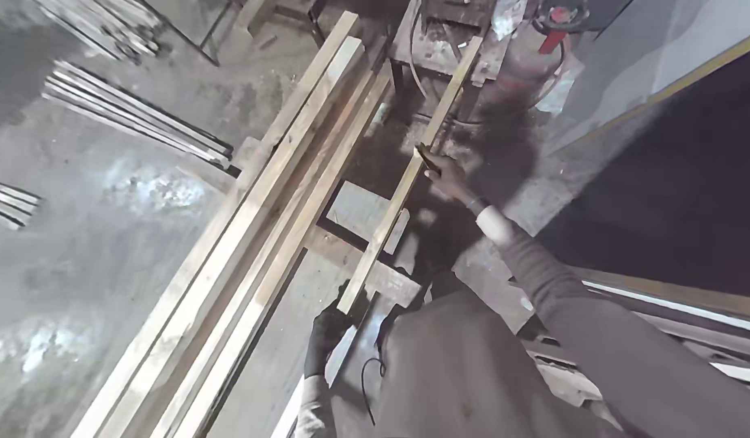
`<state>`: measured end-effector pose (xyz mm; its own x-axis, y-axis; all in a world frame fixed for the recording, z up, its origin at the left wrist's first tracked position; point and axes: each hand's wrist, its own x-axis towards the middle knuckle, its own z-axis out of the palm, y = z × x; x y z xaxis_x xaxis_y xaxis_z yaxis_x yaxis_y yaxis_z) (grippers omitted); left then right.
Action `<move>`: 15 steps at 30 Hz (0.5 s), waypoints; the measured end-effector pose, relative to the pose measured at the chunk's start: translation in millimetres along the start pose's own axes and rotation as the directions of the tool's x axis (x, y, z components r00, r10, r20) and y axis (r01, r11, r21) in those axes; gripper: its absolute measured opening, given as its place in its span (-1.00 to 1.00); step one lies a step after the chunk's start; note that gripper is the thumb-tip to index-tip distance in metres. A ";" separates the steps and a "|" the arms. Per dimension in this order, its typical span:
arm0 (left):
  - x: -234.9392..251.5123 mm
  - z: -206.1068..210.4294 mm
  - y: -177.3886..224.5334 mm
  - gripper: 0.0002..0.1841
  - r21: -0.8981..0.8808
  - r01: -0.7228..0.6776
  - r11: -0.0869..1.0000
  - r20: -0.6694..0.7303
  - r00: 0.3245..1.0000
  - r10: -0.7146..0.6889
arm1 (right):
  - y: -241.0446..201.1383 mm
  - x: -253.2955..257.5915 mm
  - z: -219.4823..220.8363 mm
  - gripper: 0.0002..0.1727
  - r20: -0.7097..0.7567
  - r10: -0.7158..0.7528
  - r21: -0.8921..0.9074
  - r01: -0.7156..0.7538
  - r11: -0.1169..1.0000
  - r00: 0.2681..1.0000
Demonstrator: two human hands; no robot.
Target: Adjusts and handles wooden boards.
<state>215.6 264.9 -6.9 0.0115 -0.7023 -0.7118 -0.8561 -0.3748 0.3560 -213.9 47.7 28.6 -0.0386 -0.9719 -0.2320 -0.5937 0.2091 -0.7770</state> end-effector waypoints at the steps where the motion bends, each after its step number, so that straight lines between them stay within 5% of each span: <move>1: -0.5 2.8 -0.5 -0.41 -0.020 0.016 1.000 0.013 1.000 -0.016 | 7.0 0.1 10.9 -0.32 -0.030 -0.057 -0.117 0.054 0.992 0.998; 5: -5.5 15.2 15.8 -0.51 0.087 0.182 0.979 -0.103 0.979 -0.173 | 17.2 -51.6 39.5 -0.21 0.003 -0.013 -0.383 0.014 0.923 1.000; 10: -20.8 45.1 35.2 -0.49 0.133 0.300 0.945 -0.311 0.918 -0.247 | -9.4 -5.3 -14.3 -0.41 -0.095 0.089 -0.299 -0.114 0.947 0.991; 12: -20.1 47.5 38.2 -0.49 0.129 0.299 0.946 -0.330 0.912 -0.243 | -27.0 20.4 -28.4 -0.56 -0.032 0.146 -0.322 -0.148 0.935 0.989; 15: -17.9 43.9 37.7 -0.51 0.117 0.304 0.945 -0.340 0.907 -0.250 | -60.1 -6.6 -6.5 -0.63 0.124 0.198 -0.353 -0.144 0.924 0.972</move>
<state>160.5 290.0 -7.3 0.4000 -0.7492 -0.5280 -0.8662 -0.4973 0.0495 -183.3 40.9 80.7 -0.0558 -0.8903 -0.4520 -0.8272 0.2947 -0.4784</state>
